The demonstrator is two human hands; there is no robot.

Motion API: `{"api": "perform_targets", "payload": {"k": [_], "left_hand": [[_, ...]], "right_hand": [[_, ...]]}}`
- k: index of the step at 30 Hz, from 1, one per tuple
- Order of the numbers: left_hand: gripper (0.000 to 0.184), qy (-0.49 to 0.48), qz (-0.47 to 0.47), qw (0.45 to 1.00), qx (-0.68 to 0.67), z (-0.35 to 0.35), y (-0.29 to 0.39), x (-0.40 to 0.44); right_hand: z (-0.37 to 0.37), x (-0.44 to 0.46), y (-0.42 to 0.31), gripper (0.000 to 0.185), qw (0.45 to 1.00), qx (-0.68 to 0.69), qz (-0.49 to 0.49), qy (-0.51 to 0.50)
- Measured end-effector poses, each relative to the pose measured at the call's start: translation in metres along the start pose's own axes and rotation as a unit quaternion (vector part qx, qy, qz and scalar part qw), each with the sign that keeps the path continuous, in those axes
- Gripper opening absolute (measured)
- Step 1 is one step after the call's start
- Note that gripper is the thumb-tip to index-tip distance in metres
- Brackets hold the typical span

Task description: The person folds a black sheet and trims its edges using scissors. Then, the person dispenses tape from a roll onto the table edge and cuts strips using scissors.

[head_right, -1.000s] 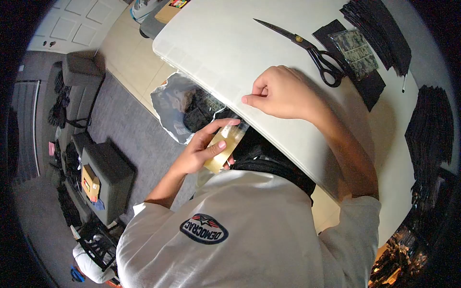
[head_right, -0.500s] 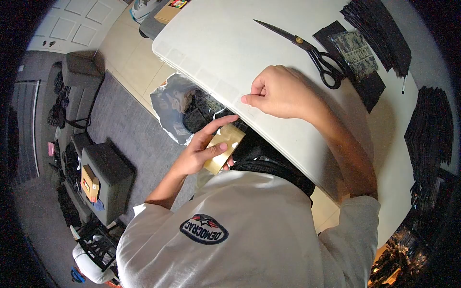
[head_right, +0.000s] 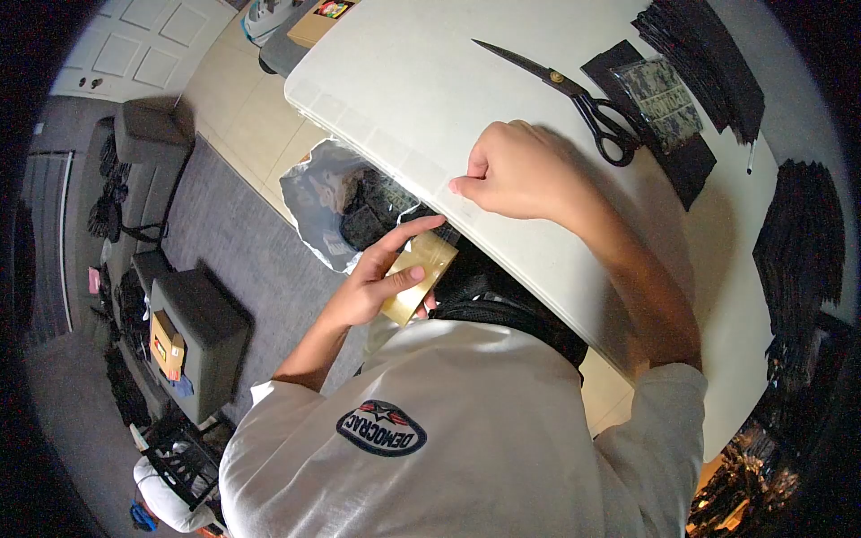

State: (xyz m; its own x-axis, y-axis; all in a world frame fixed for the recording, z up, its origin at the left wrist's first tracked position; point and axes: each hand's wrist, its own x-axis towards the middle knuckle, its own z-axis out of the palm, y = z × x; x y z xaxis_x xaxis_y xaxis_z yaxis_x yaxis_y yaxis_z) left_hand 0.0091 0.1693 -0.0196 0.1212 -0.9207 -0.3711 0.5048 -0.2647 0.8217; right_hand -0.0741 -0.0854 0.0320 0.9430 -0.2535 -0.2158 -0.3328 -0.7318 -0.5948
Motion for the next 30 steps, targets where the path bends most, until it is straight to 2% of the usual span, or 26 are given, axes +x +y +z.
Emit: {"api": "perform_targets", "payload": {"k": [3, 5, 12, 15, 17, 18, 20, 21, 24, 30], "left_hand": [[0.061, 0.002, 0.0, 1.0, -0.002, 0.001, 0.0, 0.0], [0.061, 0.003, 0.002, 1.0, -0.001, 0.001, -0.001, 0.0], [0.06, -0.012, 0.01, 1.0, -0.005, -0.003, -0.004, 0.001], [0.061, -0.022, 0.015, 1.0, -0.001, -0.004, -0.005, 0.001], [0.061, -0.02, 0.017, 1.0, 0.0, -0.004, -0.006, 0.002], [0.061, -0.022, 0.014, 1.0, -0.002, -0.005, -0.006, 0.001], [0.061, -0.024, 0.011, 1.0, -0.006, -0.004, -0.006, 0.001], [0.061, -0.023, 0.016, 1.0, -0.007, -0.004, -0.005, 0.001], [0.06, -0.024, 0.023, 0.999, -0.008, -0.003, -0.005, 0.001], [0.06, -0.015, 0.017, 1.0, 0.002, 0.0, -0.002, -0.001]], "right_hand": [[-0.007, 0.005, -0.003, 0.042, 1.0, -0.019, 0.004, -0.004], [-0.022, 0.008, -0.015, 0.046, 0.989, -0.084, 0.077, -0.098], [-0.032, 0.0, 0.005, 0.05, 0.988, -0.048, 0.077, -0.127], [-0.036, -0.007, 0.01, 0.045, 0.985, -0.081, 0.033, -0.151], [-0.034, -0.021, 0.001, 0.044, 0.992, -0.032, -0.026, -0.119], [-0.027, -0.028, 0.001, 0.044, 0.992, -0.033, -0.026, -0.118], [-0.006, -0.042, 0.003, 0.064, 0.967, -0.078, -0.237, 0.058], [0.001, -0.05, 0.001, 0.064, 0.967, -0.079, -0.237, 0.058], [0.021, -0.069, -0.002, 0.09, 0.956, -0.214, -0.199, -0.031], [0.028, -0.102, -0.002, 0.09, 0.957, -0.239, -0.162, -0.012]]}}
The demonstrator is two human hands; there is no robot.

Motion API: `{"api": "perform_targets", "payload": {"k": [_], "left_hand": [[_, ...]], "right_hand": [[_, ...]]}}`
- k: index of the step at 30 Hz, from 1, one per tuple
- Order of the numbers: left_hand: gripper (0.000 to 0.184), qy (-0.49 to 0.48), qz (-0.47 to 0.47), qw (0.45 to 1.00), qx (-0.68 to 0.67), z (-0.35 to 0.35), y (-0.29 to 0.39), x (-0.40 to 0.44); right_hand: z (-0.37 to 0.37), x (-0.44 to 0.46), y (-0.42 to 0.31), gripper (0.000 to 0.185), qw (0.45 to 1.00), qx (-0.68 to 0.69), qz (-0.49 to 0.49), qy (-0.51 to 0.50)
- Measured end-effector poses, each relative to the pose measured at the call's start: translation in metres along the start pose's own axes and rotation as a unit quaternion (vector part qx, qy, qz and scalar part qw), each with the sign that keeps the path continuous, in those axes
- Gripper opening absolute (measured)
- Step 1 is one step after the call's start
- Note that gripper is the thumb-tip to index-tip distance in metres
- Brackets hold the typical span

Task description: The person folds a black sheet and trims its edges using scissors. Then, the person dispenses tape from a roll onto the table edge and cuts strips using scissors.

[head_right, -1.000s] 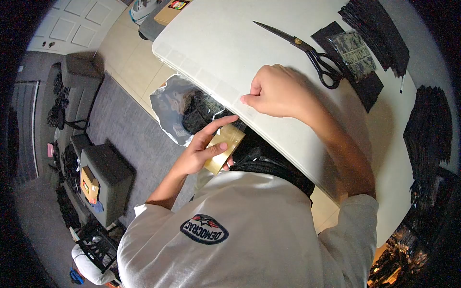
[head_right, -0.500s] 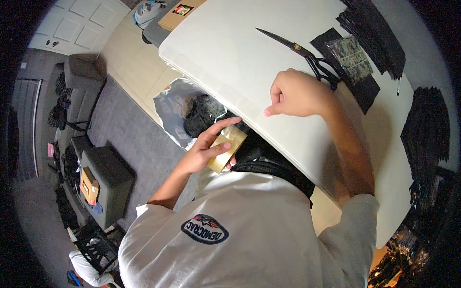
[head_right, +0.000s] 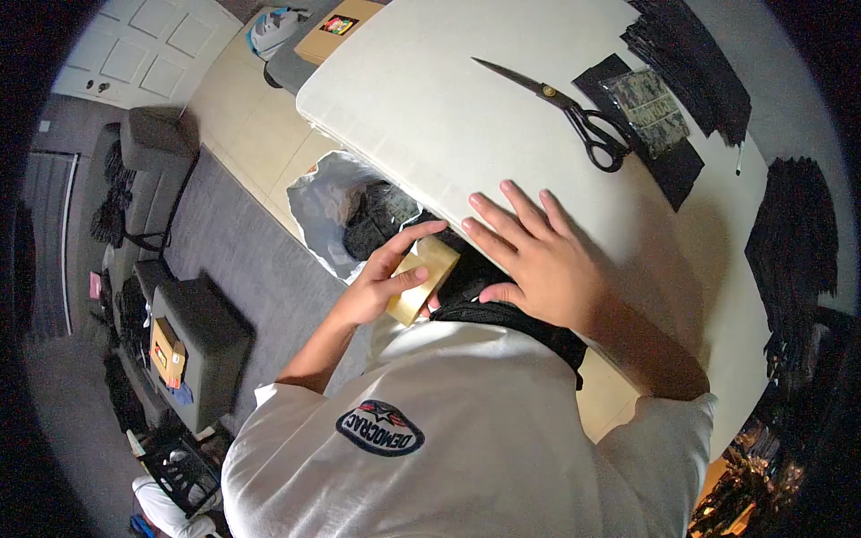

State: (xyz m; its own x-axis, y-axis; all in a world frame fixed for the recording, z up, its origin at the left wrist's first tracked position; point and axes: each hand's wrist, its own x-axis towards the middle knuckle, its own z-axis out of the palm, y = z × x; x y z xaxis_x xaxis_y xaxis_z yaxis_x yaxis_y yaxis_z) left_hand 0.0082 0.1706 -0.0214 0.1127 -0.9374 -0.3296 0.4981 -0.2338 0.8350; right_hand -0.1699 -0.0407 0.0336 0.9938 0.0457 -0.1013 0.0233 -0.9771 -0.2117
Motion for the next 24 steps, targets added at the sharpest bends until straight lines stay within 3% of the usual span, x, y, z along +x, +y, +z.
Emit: {"api": "perform_targets", "payload": {"k": [3, 5, 6, 8, 10, 11, 13, 19, 20, 21, 23, 24], "left_hand": [[0.06, -0.002, 0.004, 1.0, 0.004, 0.001, 0.001, 0.001], [0.06, 0.0, 0.002, 1.0, -0.001, 0.001, 0.0, 0.001], [0.059, 0.007, -0.002, 1.0, 0.002, 0.002, 0.001, 0.001], [0.059, 0.006, 0.002, 1.0, -0.002, 0.001, -0.001, 0.002], [0.057, 0.009, 0.017, 1.0, -0.011, 0.001, -0.006, 0.003], [0.057, 0.008, 0.017, 1.0, -0.01, 0.002, -0.006, 0.004], [0.054, 0.013, 0.026, 0.999, -0.018, 0.004, -0.006, 0.004], [0.053, -0.002, 0.029, 0.999, -0.019, -0.001, -0.007, 0.003], [0.051, -0.002, 0.031, 0.999, -0.023, -0.001, -0.007, 0.003], [0.051, -0.001, 0.032, 0.999, -0.027, -0.002, -0.008, 0.003], [0.051, -0.008, 0.021, 0.999, -0.038, -0.003, -0.008, 0.003], [0.051, -0.004, 0.021, 0.999, -0.043, -0.004, -0.009, 0.003]], "right_hand": [[0.002, -0.021, 0.016, 0.074, 0.999, -0.01, -0.008, 0.044], [0.021, -0.038, 0.058, 0.054, 0.982, 0.067, -0.017, 0.174], [0.011, -0.034, 0.065, 0.048, 0.966, 0.03, 0.019, 0.254], [-0.011, -0.025, 0.085, 0.045, 0.951, 0.054, 0.138, 0.272], [-0.005, -0.021, 0.119, 0.044, 0.937, -0.067, 0.111, 0.325], [-0.004, -0.019, 0.13, 0.044, 0.937, -0.068, 0.112, 0.325], [-0.005, -0.013, 0.144, 0.041, 0.954, -0.043, 0.207, 0.211], [-0.025, 0.002, 0.151, 0.033, 0.957, 0.121, 0.226, 0.135], [-0.008, 0.0, 0.165, 0.027, 0.921, 0.274, 0.22, 0.168], [-0.01, -0.003, 0.162, 0.027, 0.922, 0.273, 0.219, 0.163], [-0.015, -0.017, 0.145, 0.018, 0.842, 0.48, 0.222, 0.106], [-0.003, -0.029, 0.15, 0.021, 0.849, 0.471, 0.224, 0.081]]}}
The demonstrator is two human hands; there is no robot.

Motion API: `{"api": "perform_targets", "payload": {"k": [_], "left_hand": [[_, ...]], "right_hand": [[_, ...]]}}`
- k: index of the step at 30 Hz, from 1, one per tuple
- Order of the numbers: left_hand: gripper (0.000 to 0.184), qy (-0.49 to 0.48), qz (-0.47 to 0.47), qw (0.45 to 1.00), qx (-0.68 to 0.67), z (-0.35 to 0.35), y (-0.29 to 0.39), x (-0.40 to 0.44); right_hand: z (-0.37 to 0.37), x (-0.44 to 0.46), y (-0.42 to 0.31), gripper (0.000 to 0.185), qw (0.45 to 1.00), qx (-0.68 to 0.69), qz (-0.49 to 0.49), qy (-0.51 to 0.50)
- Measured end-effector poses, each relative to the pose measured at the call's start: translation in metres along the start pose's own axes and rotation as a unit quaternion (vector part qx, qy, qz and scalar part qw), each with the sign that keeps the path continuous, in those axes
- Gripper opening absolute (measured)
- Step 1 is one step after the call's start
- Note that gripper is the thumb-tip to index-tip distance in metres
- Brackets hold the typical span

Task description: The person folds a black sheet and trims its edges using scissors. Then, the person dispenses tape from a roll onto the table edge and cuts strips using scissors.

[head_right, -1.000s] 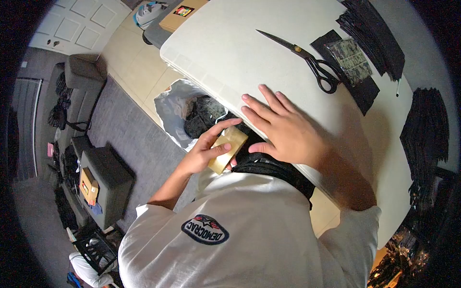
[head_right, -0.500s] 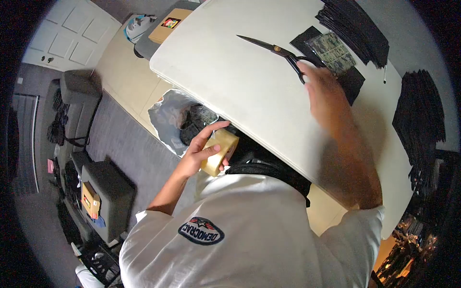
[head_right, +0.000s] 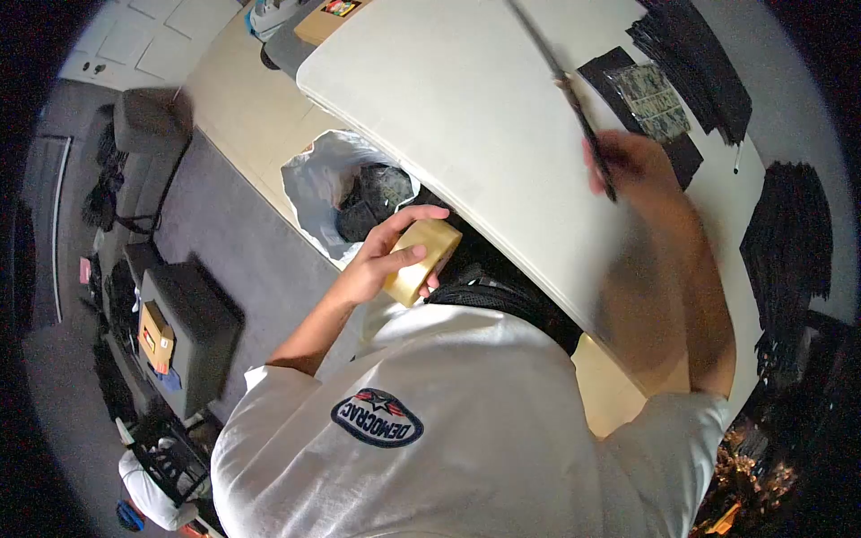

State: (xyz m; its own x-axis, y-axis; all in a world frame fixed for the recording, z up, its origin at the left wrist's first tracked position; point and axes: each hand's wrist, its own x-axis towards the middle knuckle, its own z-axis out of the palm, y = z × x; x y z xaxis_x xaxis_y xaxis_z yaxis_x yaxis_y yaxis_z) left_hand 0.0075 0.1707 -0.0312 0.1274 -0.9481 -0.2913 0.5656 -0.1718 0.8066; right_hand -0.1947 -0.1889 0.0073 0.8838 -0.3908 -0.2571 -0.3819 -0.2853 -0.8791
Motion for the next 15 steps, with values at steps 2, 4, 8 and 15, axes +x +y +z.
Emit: {"api": "perform_targets", "payload": {"k": [2, 4, 8, 15], "left_hand": [[0.044, -0.004, -0.01, 1.0, -0.002, -0.001, -0.001, 0.0], [0.045, 0.002, -0.009, 1.0, 0.006, 0.0, -0.001, 0.0], [0.041, -0.014, -0.011, 1.0, 0.003, -0.003, 0.002, 0.0], [0.04, -0.006, -0.008, 1.0, -0.013, -0.004, -0.005, 0.002]], "right_hand": [[0.001, -0.024, 0.009, 0.04, 0.901, 0.393, -0.001, -0.185], [-0.004, -0.052, 0.048, 0.063, 0.911, 0.314, -0.037, -0.264], [0.055, -0.114, -0.047, 0.069, 0.976, 0.126, -0.012, -0.18], [0.045, -0.135, -0.051, 0.055, 0.939, 0.007, 0.191, -0.286]]}}
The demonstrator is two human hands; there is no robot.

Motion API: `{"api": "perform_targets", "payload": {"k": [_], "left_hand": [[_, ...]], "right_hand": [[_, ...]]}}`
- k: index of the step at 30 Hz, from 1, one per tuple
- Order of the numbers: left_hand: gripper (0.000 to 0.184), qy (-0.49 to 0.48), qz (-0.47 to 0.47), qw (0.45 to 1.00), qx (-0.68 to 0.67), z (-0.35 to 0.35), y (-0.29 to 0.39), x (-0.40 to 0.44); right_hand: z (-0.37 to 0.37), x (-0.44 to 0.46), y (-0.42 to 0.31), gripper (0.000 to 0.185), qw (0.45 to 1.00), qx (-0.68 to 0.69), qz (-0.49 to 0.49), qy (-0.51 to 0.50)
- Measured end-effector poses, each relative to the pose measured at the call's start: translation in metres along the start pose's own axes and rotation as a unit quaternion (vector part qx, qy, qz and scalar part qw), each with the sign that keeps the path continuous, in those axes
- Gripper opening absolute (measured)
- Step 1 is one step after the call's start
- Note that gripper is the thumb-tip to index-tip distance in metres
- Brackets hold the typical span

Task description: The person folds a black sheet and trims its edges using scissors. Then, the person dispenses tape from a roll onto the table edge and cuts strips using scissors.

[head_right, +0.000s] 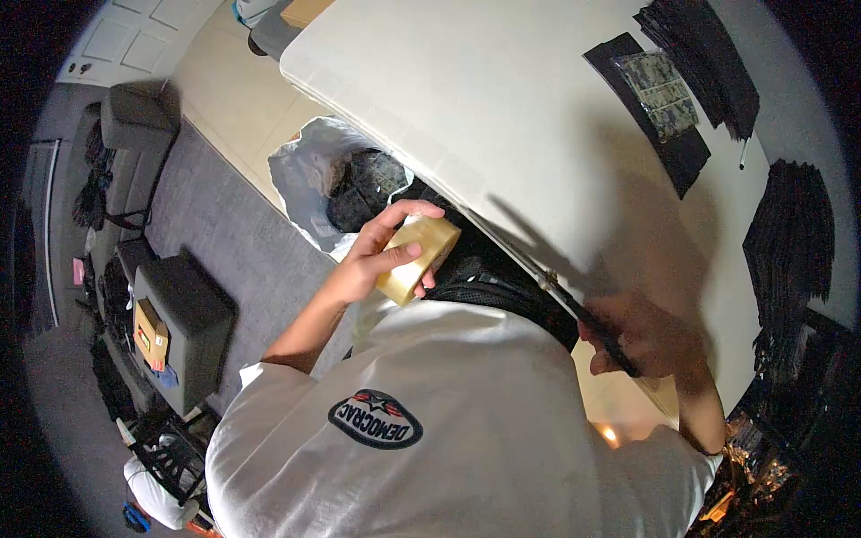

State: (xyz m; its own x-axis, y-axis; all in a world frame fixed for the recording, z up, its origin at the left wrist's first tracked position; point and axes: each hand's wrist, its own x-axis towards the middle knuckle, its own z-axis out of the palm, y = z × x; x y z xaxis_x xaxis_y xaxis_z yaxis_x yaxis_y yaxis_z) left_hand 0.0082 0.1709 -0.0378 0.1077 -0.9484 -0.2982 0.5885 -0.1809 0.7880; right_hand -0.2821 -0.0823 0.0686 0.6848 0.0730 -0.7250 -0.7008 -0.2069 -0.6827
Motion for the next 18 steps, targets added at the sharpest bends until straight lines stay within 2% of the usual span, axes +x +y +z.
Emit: {"api": "perform_targets", "payload": {"k": [3, 7, 9, 16, 18], "left_hand": [[0.04, -0.006, 0.002, 1.0, -0.013, -0.001, 0.0, 0.001], [0.04, 0.0, 0.001, 1.0, 0.0, 0.0, 0.002, 0.001], [0.04, -0.002, 0.002, 1.0, 0.004, 0.0, 0.001, 0.001], [0.04, -0.01, -0.006, 1.0, -0.022, -0.002, 0.001, 0.001], [0.04, -0.014, -0.011, 1.0, -0.019, -0.001, 0.001, 0.001]], "right_hand": [[0.002, -0.002, 0.002, 0.056, 0.997, -0.065, -0.033, -0.002], [0.005, 0.0, -0.01, 0.054, 0.997, -0.073, -0.018, -0.012], [0.012, 0.004, -0.023, 0.052, 0.998, -0.015, 0.054, 0.022], [0.017, 0.026, -0.012, 0.049, 0.997, 0.062, 0.044, 0.027], [0.019, 0.03, -0.017, 0.042, 0.996, 0.07, 0.038, 0.044]]}}
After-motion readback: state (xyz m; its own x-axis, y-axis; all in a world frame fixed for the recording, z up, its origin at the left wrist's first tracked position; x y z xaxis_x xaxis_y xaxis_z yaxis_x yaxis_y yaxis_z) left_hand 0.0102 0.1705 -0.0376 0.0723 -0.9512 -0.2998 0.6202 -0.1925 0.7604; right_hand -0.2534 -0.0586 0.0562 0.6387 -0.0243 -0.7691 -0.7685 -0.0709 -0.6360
